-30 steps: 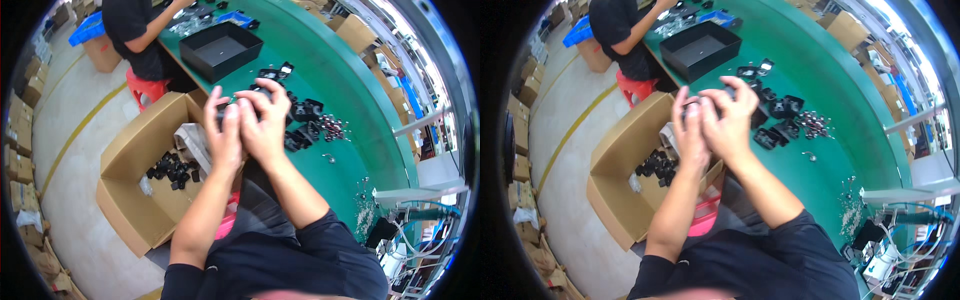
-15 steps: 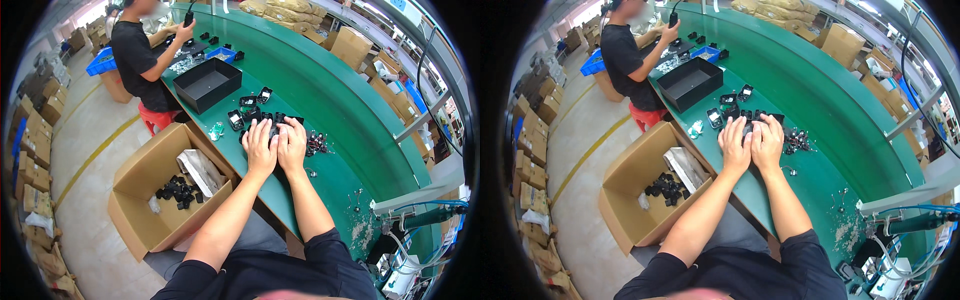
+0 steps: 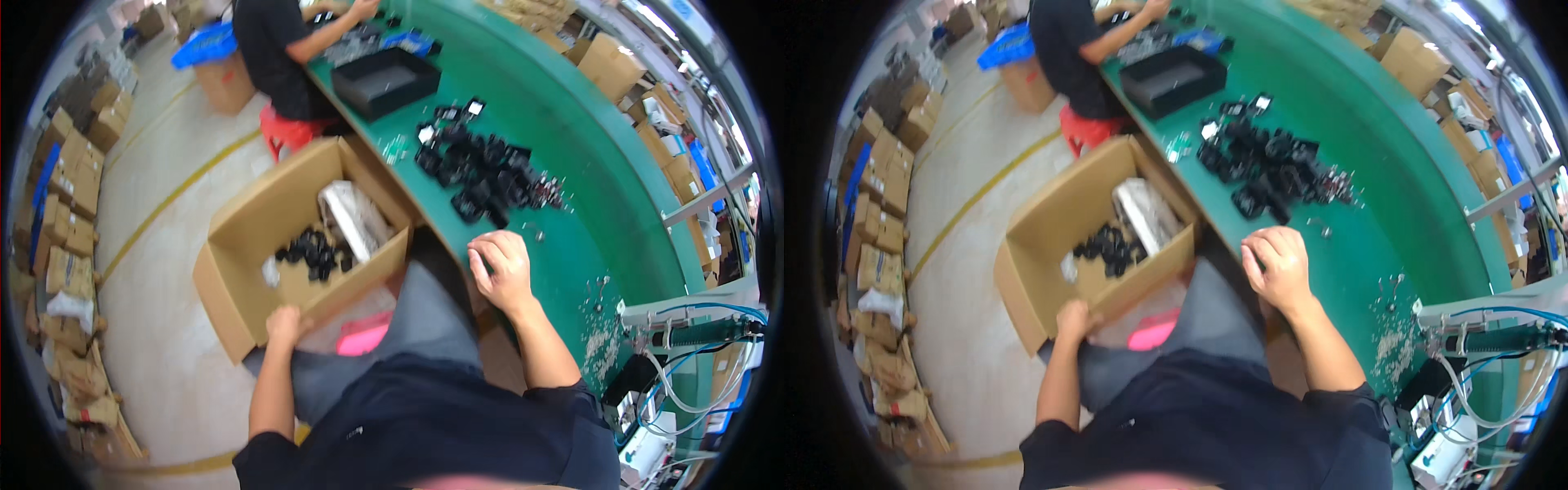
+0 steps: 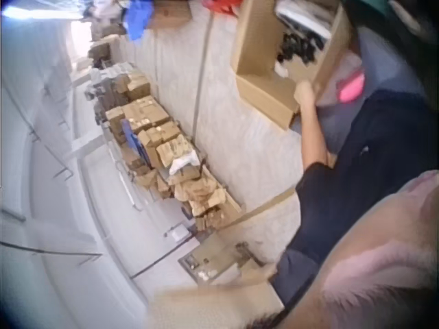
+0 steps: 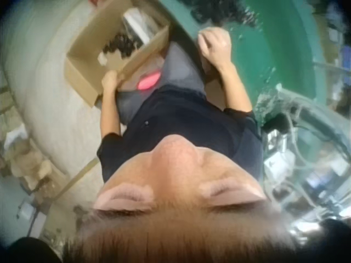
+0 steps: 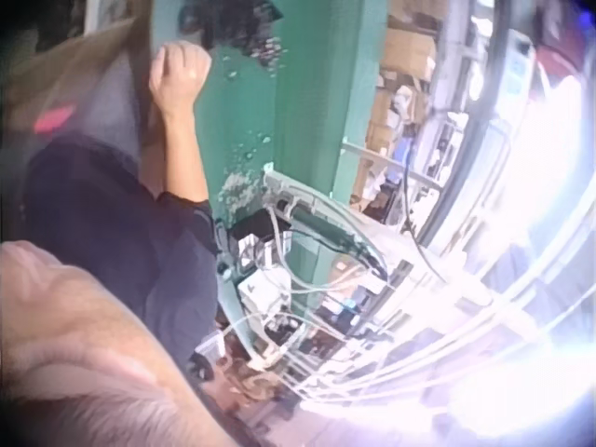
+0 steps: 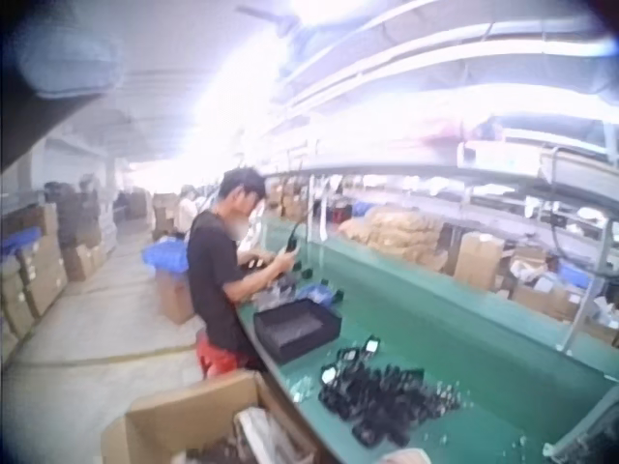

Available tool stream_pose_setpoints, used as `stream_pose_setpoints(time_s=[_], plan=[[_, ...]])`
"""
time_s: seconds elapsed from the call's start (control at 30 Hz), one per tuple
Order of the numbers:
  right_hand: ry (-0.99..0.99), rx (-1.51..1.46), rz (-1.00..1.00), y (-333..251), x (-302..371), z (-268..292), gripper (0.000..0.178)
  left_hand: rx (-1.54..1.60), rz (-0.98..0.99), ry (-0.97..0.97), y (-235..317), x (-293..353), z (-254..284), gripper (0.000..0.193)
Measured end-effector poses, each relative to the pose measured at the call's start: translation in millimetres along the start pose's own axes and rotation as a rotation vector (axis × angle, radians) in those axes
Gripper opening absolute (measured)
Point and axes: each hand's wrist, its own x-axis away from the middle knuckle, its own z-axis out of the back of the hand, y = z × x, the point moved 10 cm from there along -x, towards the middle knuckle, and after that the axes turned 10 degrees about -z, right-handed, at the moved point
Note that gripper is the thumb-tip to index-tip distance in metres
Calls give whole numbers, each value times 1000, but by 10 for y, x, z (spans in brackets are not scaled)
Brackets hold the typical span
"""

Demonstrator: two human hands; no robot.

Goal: The person assembles electronic components by inserting circuit boards into plastic housings and securing them with a pneumatic screwdriver. They then sort through plastic bags and components in a cardboard box before returning to the assembly task.

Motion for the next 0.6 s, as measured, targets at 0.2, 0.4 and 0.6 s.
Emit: stream_pose_setpoints(time_s=[0.2,0.4,0.6], plan=[[-282,53,-111,182,384,-230,25,23,191,132,-405,-209,349,40],[-337,43,-129,269,531,-355,34,26,271,122,-856,-478,542,44],[-419,47,-167,280,491,-416,34,-2,239,108,-1182,-710,653,42]])
